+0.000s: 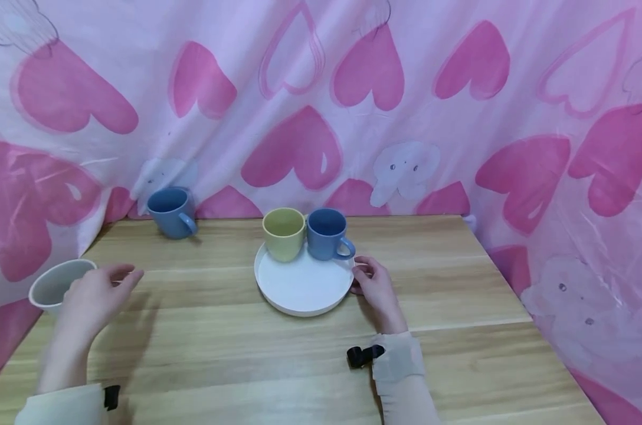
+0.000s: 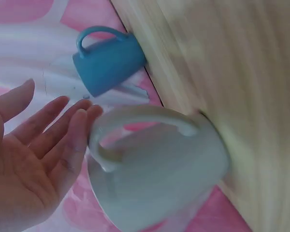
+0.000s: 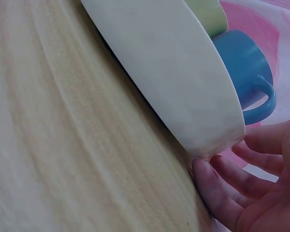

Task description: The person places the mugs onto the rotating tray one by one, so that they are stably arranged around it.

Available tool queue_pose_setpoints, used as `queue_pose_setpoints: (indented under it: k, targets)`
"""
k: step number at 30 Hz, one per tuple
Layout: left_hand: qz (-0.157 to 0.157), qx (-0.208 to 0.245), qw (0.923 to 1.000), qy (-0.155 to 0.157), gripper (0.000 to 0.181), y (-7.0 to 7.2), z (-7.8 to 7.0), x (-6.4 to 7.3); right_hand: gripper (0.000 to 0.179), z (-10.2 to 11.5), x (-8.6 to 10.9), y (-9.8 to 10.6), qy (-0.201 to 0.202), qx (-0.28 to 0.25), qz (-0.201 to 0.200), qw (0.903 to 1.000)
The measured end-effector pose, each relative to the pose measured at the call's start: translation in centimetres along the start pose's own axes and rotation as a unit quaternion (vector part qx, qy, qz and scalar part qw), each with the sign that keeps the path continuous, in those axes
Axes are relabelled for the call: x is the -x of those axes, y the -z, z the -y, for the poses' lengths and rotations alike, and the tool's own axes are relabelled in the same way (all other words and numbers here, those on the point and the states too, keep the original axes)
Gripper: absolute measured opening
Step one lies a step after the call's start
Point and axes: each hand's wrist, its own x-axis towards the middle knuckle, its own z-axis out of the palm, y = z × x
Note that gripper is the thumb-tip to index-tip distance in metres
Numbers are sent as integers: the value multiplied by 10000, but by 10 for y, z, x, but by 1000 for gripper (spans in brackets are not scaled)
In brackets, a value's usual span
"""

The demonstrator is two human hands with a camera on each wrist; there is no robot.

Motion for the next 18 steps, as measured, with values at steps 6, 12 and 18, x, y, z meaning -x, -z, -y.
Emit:
queue_pose_setpoints:
  k: [6, 12, 18]
  targets:
    - [-1177, 249, 9927, 0, 35, 1, 15, 21, 31, 1, 0, -5, 38, 12, 135, 9999]
    - [-1381, 203, 9892, 449, 34, 6, 25, 30, 32, 1, 1, -5, 21, -51, 90, 9999]
    - [-462, -223, 9960, 735, 39, 13, 44, 35, 32, -2, 3, -4, 55, -145, 30, 9999]
